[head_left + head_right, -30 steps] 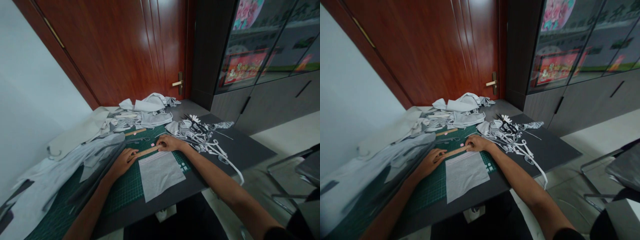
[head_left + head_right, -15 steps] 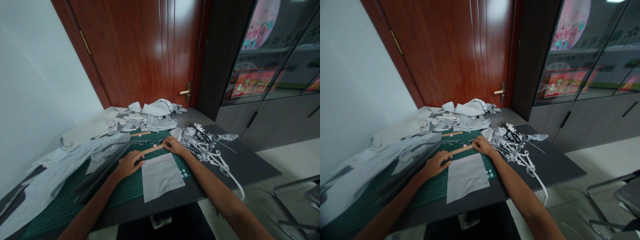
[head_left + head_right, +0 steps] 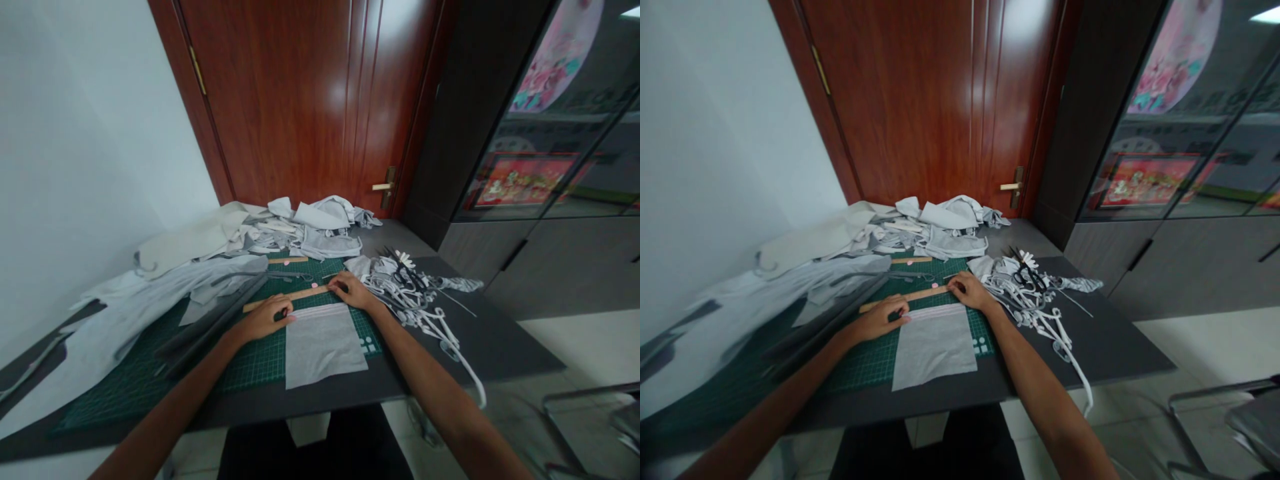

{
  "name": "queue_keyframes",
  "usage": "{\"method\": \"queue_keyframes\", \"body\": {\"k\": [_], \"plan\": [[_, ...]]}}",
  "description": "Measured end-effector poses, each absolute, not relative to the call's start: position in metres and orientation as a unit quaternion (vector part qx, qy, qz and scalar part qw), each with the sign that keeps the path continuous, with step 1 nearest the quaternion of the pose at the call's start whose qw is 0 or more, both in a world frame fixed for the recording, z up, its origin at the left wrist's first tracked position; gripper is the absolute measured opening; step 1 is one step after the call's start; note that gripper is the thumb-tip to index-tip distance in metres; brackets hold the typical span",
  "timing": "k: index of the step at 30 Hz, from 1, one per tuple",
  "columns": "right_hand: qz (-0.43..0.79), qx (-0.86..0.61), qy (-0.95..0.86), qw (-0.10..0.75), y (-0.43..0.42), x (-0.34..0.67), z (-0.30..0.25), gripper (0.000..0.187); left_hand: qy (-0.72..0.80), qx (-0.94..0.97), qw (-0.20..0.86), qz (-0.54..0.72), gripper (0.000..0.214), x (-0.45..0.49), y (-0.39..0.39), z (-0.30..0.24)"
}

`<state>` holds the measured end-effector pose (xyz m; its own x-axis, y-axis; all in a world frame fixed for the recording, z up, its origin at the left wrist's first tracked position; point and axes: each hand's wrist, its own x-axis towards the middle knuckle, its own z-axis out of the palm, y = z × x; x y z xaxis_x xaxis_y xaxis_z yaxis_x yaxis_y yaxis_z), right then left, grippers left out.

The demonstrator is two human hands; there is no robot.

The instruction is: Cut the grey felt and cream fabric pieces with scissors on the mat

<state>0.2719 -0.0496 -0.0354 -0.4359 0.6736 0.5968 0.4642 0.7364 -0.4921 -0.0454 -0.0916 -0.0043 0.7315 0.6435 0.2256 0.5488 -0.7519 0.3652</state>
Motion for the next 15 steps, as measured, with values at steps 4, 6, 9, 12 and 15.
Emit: {"method": "queue_keyframes", "body": {"k": [4,6,9,12,15], "plan": [[0.157,-0.33,-0.835,0.411,-0.059,0.268,-0.03,0.034,0.35,0.891,0.19,0.216,0.028,-0.048,-0.09,-0.005],[0.169,-0.327,-0.836,0.407,-0.065,0.268,-0.026,0.037,0.364,0.867,0.236,0.246,0.029,-0.052,-0.088,-0.005],[0.179,-0.338,-0.829,0.407,-0.071,0.273,-0.022,0.039,0.37,0.836,0.286,0.288,0.034,-0.056,-0.084,-0.008],[0.183,-0.351,-0.828,0.398,-0.074,0.279,-0.02,0.039,0.363,0.817,0.315,0.318,0.037,-0.059,-0.08,-0.012],[0.182,-0.354,-0.837,0.375,-0.075,0.281,-0.023,0.039,0.363,0.798,0.336,0.344,0.039,-0.06,-0.076,-0.014]]}}
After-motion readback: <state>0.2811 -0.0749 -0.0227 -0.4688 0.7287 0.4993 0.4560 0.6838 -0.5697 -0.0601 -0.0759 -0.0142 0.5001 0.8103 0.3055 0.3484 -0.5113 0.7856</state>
